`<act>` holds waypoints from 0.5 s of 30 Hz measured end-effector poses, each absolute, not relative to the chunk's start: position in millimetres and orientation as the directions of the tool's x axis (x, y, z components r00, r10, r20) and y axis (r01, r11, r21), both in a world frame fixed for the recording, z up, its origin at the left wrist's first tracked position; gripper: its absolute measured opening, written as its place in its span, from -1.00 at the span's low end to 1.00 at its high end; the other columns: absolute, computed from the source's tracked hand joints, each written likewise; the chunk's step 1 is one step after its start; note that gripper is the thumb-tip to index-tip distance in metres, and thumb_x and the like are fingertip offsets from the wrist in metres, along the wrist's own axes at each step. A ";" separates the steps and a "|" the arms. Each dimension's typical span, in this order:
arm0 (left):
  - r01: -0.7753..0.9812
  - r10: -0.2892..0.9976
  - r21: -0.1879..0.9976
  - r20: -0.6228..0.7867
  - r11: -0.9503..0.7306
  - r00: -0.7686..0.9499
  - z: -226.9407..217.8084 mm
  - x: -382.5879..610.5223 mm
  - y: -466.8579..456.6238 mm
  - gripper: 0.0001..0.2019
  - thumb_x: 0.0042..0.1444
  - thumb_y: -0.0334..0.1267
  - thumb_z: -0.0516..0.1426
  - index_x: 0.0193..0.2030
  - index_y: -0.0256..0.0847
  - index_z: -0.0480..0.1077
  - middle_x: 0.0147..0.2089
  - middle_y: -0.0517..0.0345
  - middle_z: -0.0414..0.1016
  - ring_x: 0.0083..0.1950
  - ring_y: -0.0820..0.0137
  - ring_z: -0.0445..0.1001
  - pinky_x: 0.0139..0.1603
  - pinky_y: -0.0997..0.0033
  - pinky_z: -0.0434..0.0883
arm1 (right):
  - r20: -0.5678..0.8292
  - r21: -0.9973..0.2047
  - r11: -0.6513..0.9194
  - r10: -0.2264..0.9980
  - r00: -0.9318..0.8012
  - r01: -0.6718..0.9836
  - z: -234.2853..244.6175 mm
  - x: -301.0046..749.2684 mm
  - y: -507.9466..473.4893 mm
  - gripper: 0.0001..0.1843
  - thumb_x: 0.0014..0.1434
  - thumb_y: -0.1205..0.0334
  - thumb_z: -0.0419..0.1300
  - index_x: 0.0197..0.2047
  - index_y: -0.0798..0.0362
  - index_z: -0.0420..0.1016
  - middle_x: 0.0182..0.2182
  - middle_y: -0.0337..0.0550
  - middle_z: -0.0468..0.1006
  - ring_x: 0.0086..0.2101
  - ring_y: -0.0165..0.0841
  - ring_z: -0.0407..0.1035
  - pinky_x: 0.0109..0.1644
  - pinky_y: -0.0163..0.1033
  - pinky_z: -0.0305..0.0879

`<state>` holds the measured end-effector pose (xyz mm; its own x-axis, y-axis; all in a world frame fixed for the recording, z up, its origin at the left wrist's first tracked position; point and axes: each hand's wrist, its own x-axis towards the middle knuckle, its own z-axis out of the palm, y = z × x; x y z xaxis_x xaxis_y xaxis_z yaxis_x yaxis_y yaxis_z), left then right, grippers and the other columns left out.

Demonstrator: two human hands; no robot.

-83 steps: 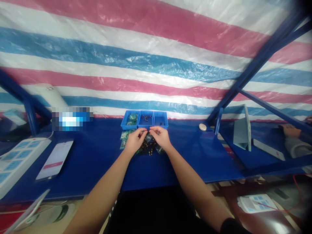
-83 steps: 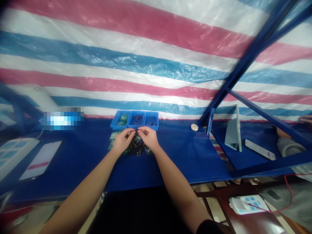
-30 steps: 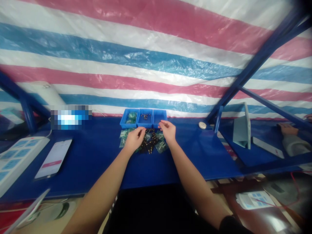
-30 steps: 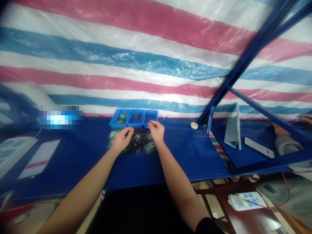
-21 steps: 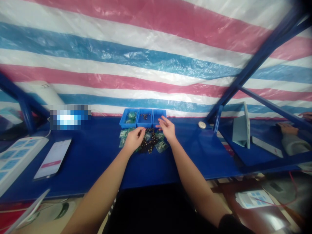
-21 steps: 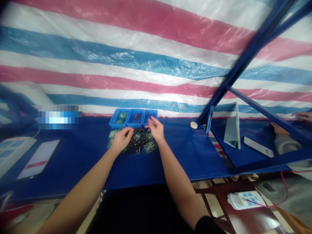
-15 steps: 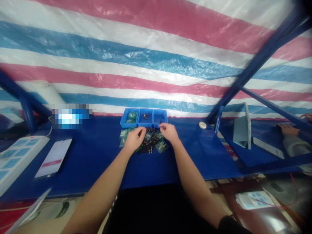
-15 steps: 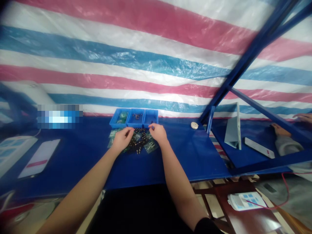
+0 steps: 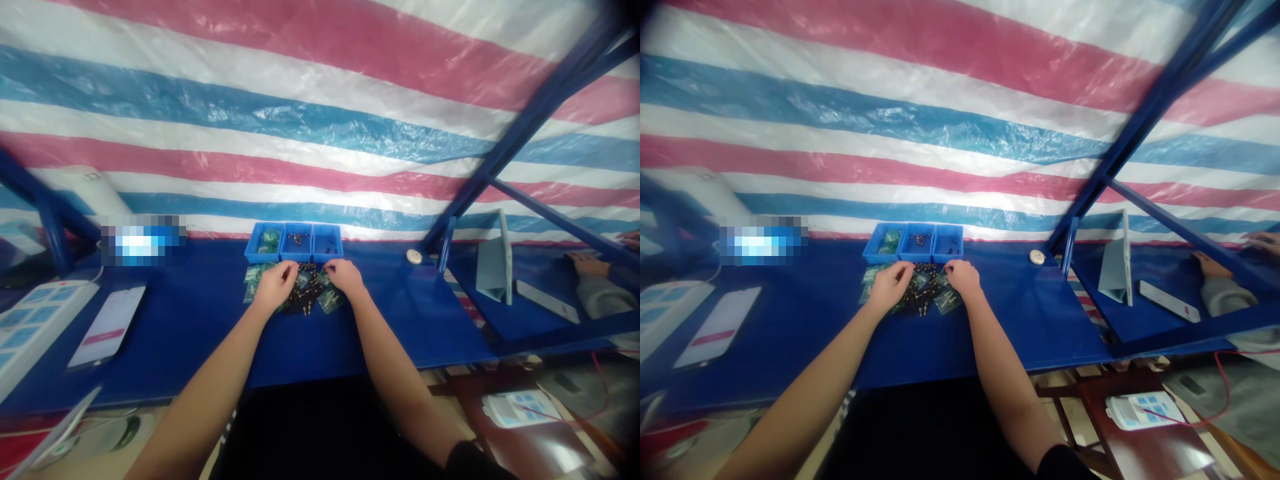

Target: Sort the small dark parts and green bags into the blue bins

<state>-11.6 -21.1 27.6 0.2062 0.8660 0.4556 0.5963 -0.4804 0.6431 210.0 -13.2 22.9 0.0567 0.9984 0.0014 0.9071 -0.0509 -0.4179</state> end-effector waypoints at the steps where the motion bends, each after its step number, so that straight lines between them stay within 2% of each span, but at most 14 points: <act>1: 0.594 0.866 0.644 0.456 -0.481 0.207 27.7 -11.6 -21.1 -0.71 0.27 -0.06 0.02 -0.17 -0.16 0.49 -0.35 0.19 0.55 -0.44 0.43 0.44 -0.34 0.47 0.32 | -0.009 -0.419 -0.063 0.998 0.066 0.906 23.3 209.6 -13.1 -0.75 0.24 0.11 0.09 -0.11 -0.23 0.58 -0.13 -0.18 0.60 -0.12 -0.19 0.48 -0.03 -0.13 0.35; 4: 0.596 0.869 0.646 0.450 -0.477 0.207 28.4 -11.7 -21.3 -0.72 0.27 -0.07 0.02 -0.17 -0.16 0.49 -0.35 0.19 0.55 -0.43 0.43 0.44 -0.34 0.47 0.32 | -0.029 -0.406 -0.092 0.996 0.088 0.909 24.2 207.5 -13.3 -0.77 0.23 0.13 0.11 -0.14 -0.16 0.57 -0.16 -0.12 0.60 -0.15 -0.17 0.48 -0.06 -0.14 0.35; 7: 0.606 0.869 0.639 0.452 -0.473 0.203 29.1 -11.8 -21.6 -0.72 0.27 -0.08 0.02 -0.17 -0.16 0.49 -0.36 0.19 0.55 -0.43 0.43 0.44 -0.34 0.47 0.32 | 0.009 -0.395 -0.066 0.997 0.075 0.916 25.5 204.1 -15.2 -0.77 0.24 0.17 0.08 -0.14 -0.12 0.55 -0.19 -0.09 0.60 -0.19 -0.18 0.49 -0.09 -0.14 0.34; 15: 0.609 0.858 0.624 0.466 -0.490 0.214 27.1 -11.8 -21.0 -0.72 0.27 -0.07 0.01 -0.16 -0.14 0.48 -0.35 0.19 0.56 -0.45 0.44 0.43 -0.36 0.46 0.32 | 0.229 -0.512 0.176 0.971 -0.064 0.841 31.8 187.7 -27.4 -0.77 0.30 0.13 0.02 -0.11 -0.06 0.47 -0.38 -0.17 0.56 -0.36 -0.28 0.43 -0.24 -0.25 0.27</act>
<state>-11.8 -21.0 27.1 0.2136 0.8585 0.4663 0.6088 -0.4903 0.6238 187.7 -27.4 31.8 -0.0641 0.9714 0.2287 0.8408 0.1760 -0.5120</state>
